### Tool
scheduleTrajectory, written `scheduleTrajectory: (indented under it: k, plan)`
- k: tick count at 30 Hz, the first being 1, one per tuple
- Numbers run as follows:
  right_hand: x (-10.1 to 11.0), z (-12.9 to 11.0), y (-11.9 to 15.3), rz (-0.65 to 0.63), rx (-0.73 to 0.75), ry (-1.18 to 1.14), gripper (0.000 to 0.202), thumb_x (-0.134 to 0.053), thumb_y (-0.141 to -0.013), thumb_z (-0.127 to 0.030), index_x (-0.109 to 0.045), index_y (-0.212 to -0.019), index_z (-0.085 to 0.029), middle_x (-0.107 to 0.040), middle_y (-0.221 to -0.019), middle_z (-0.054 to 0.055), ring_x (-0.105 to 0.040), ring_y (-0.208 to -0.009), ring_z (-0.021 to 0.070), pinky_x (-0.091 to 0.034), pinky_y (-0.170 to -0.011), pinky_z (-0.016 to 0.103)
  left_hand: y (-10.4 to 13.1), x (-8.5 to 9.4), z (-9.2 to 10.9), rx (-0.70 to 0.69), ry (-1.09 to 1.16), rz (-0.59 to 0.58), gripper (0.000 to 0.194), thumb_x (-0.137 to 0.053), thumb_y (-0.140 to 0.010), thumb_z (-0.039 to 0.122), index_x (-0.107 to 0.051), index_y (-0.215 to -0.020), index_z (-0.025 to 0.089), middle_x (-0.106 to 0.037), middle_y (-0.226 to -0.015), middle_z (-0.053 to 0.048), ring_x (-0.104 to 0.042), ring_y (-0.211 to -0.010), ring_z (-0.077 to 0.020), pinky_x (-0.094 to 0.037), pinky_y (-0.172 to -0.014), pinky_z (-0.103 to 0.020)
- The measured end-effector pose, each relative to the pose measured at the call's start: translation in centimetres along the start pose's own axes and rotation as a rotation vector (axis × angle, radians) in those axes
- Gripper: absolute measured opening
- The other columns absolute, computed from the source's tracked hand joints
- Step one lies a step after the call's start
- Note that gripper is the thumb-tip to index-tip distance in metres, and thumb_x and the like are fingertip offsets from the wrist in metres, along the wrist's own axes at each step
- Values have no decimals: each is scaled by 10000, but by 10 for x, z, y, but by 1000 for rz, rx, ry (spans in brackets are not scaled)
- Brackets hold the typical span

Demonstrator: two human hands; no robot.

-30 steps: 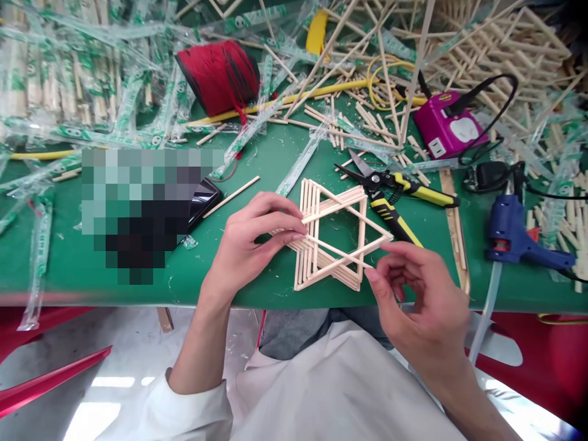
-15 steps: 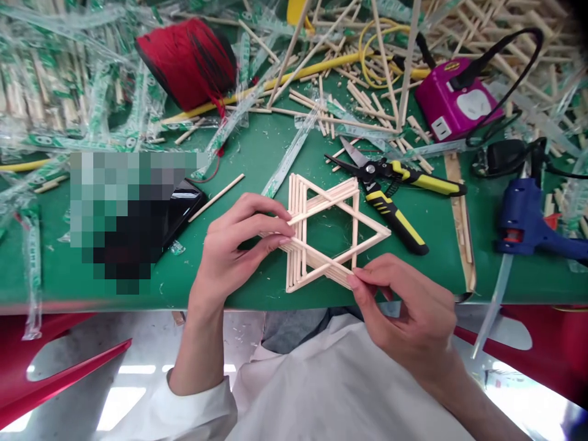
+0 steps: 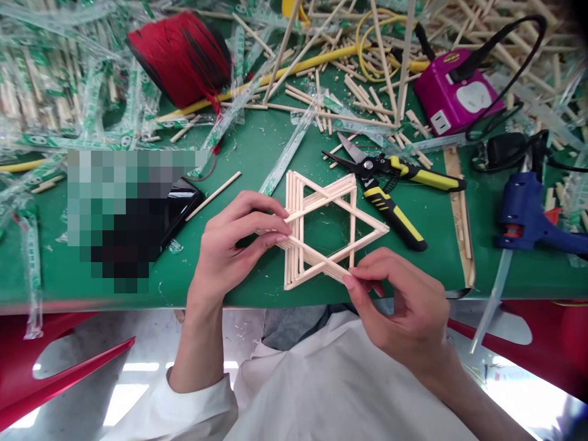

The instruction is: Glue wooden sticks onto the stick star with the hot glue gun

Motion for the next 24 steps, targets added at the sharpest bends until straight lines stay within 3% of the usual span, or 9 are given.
scheduleTrajectory:
  k: [4, 16, 24]
  plan:
    - [0, 1, 2, 10, -73, -56, 231, -677, -816, 0, -612, -891, -208, -610, -749, 9, -556, -669, 137, -441, -510, 272, 1, 0, 0, 7, -18, 10, 96, -718, -895, 130, -757, -897, 218, -711, -990, -58, -683, -900, -185, -555, -753, -304]
    - [-8, 4, -1, 140, -79, -241, 296, -691, -778, 28, -612, -940, -207, -618, -888, 45, -612, -803, 183, -537, -631, 347, 0, 0, -2, -23, -19, 14, 116, -717, -901, 135, -750, -894, 246, -705, -989, -44, -672, -893, -174, -548, -737, -308]
    - [-11, 5, 2, 175, -42, -237, 300, -687, -774, 22, -614, -936, -220, -630, -835, 31, -631, -768, 186, -528, -579, 334, 0, 0, -3, -4, -29, 2, 98, -704, -908, 155, -755, -866, 227, -710, -986, -59, -678, -881, -189, -541, -714, -313]
Point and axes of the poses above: each hand's wrist, its own y-axis away from the middle knuckle, its own x-axis out of the back of the hand, z = x × y, the point moved 1 cm from there along -y, towards the middle knuckle
